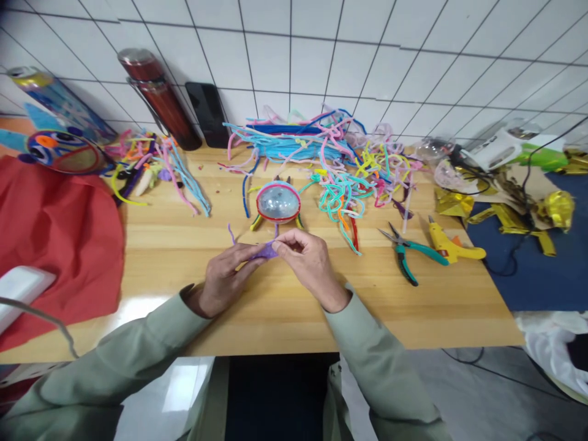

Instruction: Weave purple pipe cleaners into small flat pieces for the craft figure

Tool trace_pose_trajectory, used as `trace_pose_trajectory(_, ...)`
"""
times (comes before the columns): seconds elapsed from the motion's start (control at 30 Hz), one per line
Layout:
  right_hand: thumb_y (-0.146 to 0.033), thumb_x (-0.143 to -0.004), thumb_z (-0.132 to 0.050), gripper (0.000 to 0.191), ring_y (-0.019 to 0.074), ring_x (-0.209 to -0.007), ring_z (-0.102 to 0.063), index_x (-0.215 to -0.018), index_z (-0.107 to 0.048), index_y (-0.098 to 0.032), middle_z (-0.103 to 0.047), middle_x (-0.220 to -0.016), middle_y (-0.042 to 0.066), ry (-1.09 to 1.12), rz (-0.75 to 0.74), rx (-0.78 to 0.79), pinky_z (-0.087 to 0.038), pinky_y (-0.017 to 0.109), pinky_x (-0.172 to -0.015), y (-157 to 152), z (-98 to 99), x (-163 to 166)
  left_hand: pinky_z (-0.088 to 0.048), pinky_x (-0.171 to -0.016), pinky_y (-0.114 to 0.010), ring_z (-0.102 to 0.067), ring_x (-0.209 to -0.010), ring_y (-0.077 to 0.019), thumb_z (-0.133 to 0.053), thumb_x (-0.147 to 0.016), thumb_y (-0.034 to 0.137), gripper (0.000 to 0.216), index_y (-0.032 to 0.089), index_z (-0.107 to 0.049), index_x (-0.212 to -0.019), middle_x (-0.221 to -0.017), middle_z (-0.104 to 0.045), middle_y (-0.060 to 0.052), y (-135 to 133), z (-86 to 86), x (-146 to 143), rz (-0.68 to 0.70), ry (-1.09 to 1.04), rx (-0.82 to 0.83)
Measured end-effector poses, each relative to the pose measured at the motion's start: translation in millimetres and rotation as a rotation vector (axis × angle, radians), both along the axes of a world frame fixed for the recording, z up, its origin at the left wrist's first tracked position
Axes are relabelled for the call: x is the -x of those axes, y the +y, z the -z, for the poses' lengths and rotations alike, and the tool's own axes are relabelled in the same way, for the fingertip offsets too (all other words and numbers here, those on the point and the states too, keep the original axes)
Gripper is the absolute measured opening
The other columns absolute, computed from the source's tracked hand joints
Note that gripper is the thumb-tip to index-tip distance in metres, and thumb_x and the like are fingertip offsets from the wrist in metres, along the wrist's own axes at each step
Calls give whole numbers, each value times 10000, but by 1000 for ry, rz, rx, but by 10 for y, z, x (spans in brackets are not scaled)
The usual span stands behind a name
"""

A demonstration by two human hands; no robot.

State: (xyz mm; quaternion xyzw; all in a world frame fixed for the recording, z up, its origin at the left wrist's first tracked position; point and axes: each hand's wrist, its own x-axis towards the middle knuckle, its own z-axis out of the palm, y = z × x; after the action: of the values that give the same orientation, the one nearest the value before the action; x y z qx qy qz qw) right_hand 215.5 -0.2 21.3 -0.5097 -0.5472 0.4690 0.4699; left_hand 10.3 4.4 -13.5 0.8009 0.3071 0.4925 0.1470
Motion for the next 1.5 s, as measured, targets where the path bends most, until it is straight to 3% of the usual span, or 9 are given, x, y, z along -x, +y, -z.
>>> trace_pose_trajectory(0.13,-371,-867,-778,170,155,-730,-680,-889,-790,-202,-794,-826,18,5,-37,29,-535,292,-705,33,45,-60,-633,-809,-218,-792,-869,-134,-741,-1016,221,270,235,-782,-1282,-992,-844,-45,25,44,3,-2,-62,110)
trace_pose_trajectory(0.47,-456,-916,-753,256,168,-776,-675,-949,-798,-206,-783,-871,21,8,33,50,-543,295,-725,-97,134,-208,-669,-885,-327,-792,-855,-181,-841,-925,405,296,208,-856,-1145,-1030,-851,-75,41,103,-56,-54,-332,600)
trace_pose_trajectory(0.6,-509,-963,-710,311,177,-822,-690,-973,-795,-210,-789,-899,24,15,24,23,-552,300,-755,-108,114,-186,-654,-884,-321,-781,-862,-174,-841,-926,391,294,216,-853,-1162,-1033,-843,-76,55,114,-59,-21,-316,570)
trace_pose_trajectory(0.77,-446,-859,-807,277,158,-776,-690,-966,-776,-193,-799,-874,24,36,-8,14,-553,294,-754,-108,133,-146,-634,-853,-308,-775,-872,-175,-811,-950,363,253,214,-844,-1152,-1006,-844,-79,98,204,-83,50,-285,479)
trace_pose_trajectory(0.93,-419,-811,-803,260,142,-704,-645,-897,-773,-176,-773,-792,14,-42,74,0,-498,276,-682,-123,172,-150,-633,-897,-353,-778,-958,-210,-774,-957,390,326,194,-811,-1215,-1125,-836,-104,118,295,-166,97,-278,494)
trace_pose_trajectory(1.07,-424,-788,-783,248,132,-650,-596,-825,-768,-180,-720,-710,-10,-120,187,-73,-477,280,-659,-158,114,-199,-587,-823,-330,-700,-881,-186,-778,-943,396,412,168,-776,-1287,-1165,-788,-120,95,198,-173,55,-215,419)
trace_pose_trajectory(1.17,-416,-799,-767,230,132,-635,-583,-810,-757,-186,-714,-700,-12,-192,215,-129,-477,283,-645,-253,-3,-201,-535,-797,-316,-630,-847,-172,-707,-989,472,367,168,-803,-1172,-1120,-750,-109,89,47,-134,17,-263,410)
trace_pose_trajectory(1.33,-378,-863,-720,192,136,-607,-578,-833,-768,-195,-729,-710,-2,-389,195,-239,-448,279,-593,-451,-217,-74,-402,-547,-250,-486,-580,-125,-700,-941,672,517,173,-710,-805,-640,-567,9,94,-174,-92,291,-395,858)
trace_pose_trajectory(1.5,-256,-909,-682,120,167,-693,-639,-826,-763,-225,-755,-773,26,-643,137,-400,-497,312,-674,-441,-362,75,-472,-569,-243,-454,-541,-85,-872,-782,644,519,158,-689,-771,-619,-532,40,85,-340,-54,492,-570,1172)
